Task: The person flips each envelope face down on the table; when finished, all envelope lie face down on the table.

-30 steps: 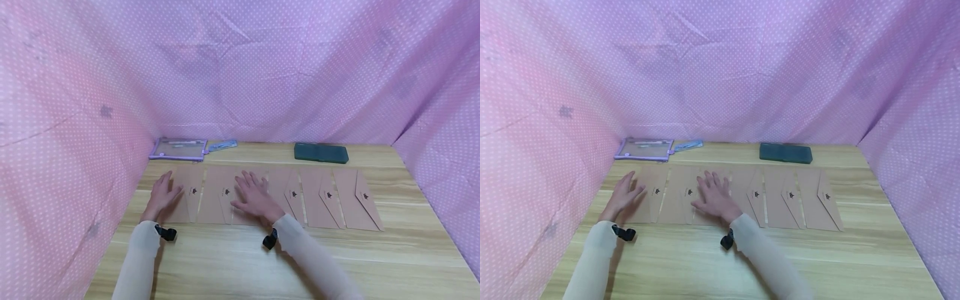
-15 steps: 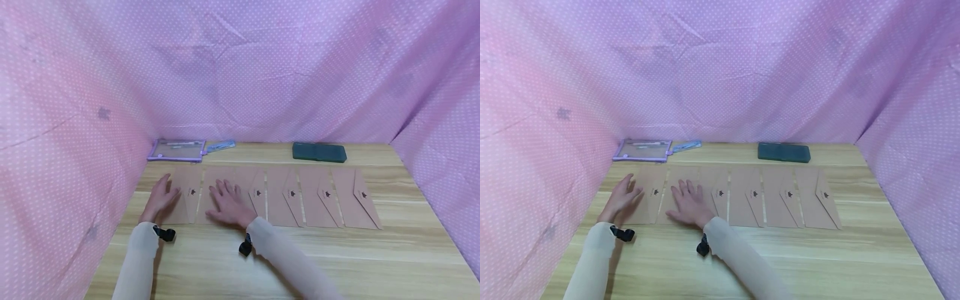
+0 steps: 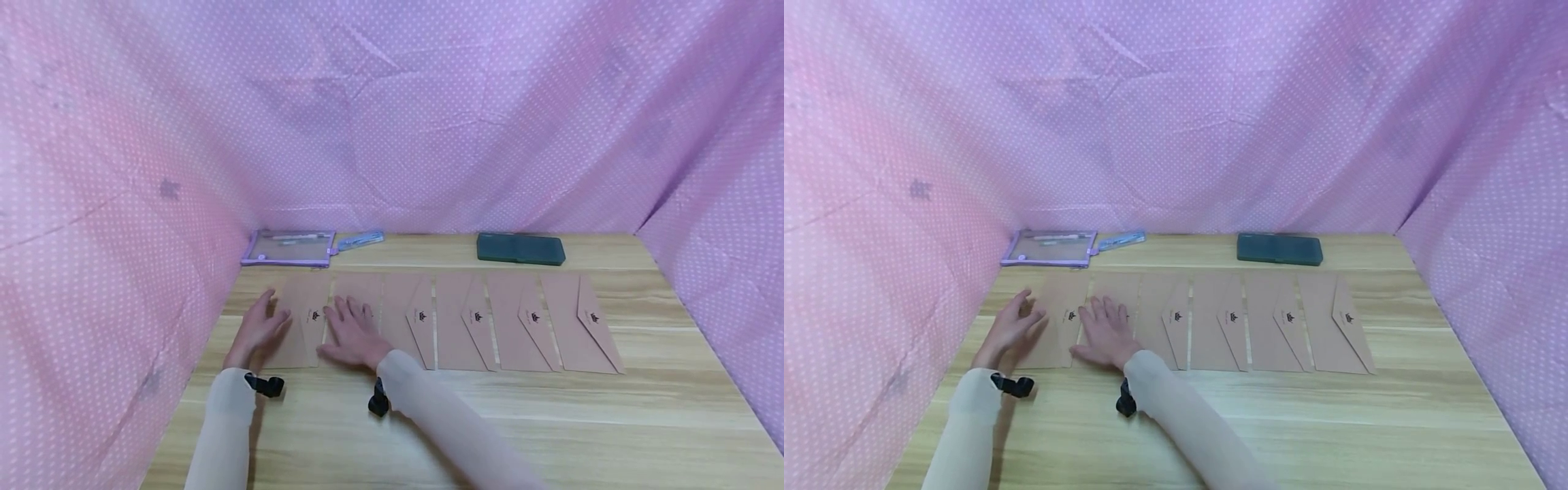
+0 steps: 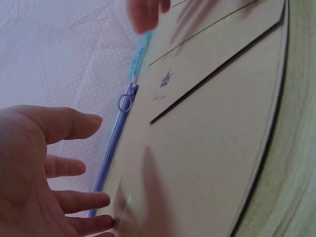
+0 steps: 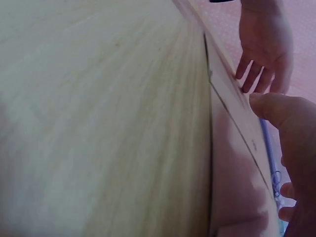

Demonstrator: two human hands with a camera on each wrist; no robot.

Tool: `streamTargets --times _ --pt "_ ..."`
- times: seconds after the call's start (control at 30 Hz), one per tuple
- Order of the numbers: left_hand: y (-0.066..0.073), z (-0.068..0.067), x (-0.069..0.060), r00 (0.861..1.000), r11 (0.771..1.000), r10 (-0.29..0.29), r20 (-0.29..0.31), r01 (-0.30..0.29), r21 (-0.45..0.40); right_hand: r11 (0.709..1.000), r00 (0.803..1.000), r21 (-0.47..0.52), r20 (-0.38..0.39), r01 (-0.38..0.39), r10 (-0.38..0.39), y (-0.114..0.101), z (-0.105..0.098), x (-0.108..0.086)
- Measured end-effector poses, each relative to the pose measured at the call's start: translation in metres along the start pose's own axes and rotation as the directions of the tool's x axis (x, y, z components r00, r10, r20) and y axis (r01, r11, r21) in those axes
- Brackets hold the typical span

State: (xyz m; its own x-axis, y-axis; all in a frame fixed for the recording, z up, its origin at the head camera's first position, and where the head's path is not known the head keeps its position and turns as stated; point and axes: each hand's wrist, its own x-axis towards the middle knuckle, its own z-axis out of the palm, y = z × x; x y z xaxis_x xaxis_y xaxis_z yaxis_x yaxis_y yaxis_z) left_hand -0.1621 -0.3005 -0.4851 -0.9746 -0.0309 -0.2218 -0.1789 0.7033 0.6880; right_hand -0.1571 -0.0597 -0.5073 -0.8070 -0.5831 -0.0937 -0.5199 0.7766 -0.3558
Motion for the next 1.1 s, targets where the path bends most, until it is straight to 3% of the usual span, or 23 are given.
streamTargets --times 0.4,0.63,0.77,0.93,1.03,1.1 --pt "0.003 0.0 -0.004 0.992 0.99 -0.092 0.09 0.101 -0.103 0.994 1.0 -0.106 0.009 0.01 -0.009 -0.01 0.011 0.011" --pt "0.006 0.002 -0.006 0.994 0.992 -0.096 0.058 0.1 -0.072 0.982 0.999 -0.185 0.014 0.04 -0.038 -0.01 0.013 0.013" --pt "0.009 0.001 -0.007 0.991 0.979 -0.116 0.064 0.125 -0.161 0.977 0.998 -0.209 0.029 0.053 -0.048 -0.011 0.012 0.013" --pt "0.012 -0.002 -0.007 0.986 0.929 -0.157 0.062 0.169 -0.329 0.982 0.998 -0.183 0.051 0.05 -0.041 -0.011 0.011 0.014" --pt "0.014 -0.003 -0.008 0.978 0.853 -0.207 0.043 0.201 -0.481 0.983 0.998 -0.178 0.056 0.052 -0.043 -0.01 0.011 0.014" --pt "0.014 -0.005 -0.01 0.972 0.767 -0.233 0.042 0.21 -0.606 0.982 0.997 -0.184 0.057 0.053 -0.044 -0.01 0.011 0.015"
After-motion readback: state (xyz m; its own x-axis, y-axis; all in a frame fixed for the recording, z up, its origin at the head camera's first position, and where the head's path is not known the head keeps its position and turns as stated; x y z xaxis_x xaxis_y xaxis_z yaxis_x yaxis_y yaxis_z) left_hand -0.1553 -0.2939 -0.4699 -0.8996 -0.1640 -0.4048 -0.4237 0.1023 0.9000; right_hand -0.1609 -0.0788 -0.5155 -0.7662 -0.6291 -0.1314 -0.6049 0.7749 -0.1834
